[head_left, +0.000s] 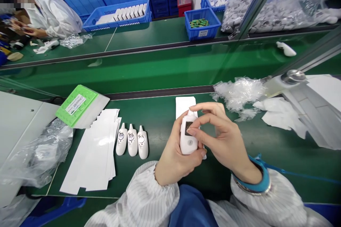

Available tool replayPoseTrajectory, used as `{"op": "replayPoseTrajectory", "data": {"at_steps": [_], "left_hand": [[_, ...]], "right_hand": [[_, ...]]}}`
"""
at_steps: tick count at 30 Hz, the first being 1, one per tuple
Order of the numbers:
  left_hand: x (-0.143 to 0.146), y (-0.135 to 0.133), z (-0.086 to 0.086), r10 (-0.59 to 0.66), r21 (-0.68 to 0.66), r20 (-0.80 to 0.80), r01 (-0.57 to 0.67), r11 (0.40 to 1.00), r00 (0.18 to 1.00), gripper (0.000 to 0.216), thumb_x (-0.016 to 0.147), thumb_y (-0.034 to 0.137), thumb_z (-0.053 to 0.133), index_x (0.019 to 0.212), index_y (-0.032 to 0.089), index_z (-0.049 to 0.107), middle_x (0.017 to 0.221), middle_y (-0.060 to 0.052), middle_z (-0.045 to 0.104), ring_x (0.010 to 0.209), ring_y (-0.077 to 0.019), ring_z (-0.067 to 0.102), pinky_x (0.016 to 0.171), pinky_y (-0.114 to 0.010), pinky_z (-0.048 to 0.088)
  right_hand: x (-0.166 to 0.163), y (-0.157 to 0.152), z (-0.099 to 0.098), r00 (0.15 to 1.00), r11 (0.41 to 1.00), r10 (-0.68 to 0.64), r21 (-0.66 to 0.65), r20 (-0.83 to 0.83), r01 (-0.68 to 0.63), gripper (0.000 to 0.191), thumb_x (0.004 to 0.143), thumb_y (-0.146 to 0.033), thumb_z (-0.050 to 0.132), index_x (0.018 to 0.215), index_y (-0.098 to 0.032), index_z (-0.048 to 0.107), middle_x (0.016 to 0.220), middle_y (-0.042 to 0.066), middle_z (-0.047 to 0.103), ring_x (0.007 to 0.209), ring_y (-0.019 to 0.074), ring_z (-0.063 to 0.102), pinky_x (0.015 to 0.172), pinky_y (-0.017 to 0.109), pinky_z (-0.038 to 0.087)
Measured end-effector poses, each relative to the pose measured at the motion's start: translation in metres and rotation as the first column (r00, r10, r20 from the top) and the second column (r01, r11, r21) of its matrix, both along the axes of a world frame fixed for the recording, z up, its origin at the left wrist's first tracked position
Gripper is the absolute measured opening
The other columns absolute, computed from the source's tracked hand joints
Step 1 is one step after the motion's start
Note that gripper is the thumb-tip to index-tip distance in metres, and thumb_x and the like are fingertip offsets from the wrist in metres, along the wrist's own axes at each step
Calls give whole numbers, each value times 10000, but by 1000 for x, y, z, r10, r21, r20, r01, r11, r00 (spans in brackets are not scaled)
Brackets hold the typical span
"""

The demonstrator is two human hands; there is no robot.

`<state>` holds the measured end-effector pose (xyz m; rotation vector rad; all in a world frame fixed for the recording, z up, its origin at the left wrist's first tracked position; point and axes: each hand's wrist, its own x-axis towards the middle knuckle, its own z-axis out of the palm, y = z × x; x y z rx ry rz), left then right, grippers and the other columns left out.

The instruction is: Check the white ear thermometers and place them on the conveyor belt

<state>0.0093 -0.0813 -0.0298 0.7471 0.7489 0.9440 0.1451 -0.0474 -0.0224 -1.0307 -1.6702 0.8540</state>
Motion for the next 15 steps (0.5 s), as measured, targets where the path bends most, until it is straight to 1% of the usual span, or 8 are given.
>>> {"op": "replayPoseTrajectory", "data": {"at_steps": [6, 15], "left_hand": [[0, -1, 2, -13, 5, -12, 13, 1000, 1000, 778, 817, 97, 634, 1421, 315, 195, 702, 81, 533, 346, -7, 385, 297, -98, 324], [0, 0, 0, -29, 25, 0, 29, 999, 1000, 763, 818, 124, 651, 1407, 320, 207, 705, 82, 522, 356, -7, 382, 310, -101, 334]], "right_hand": [[0, 0, 1, 1000, 1000, -16, 11, -17, 17, 145, 853, -146, 677, 765, -255, 640, 1081, -10, 650, 1065, 197, 513, 915, 362, 432], [-2, -1, 1, 999, 1000, -26, -4, -44, 26, 150, 849, -134, 674, 761, -249, 636, 1064, -12, 653, 1059, 192, 520, 927, 363, 421]]}}
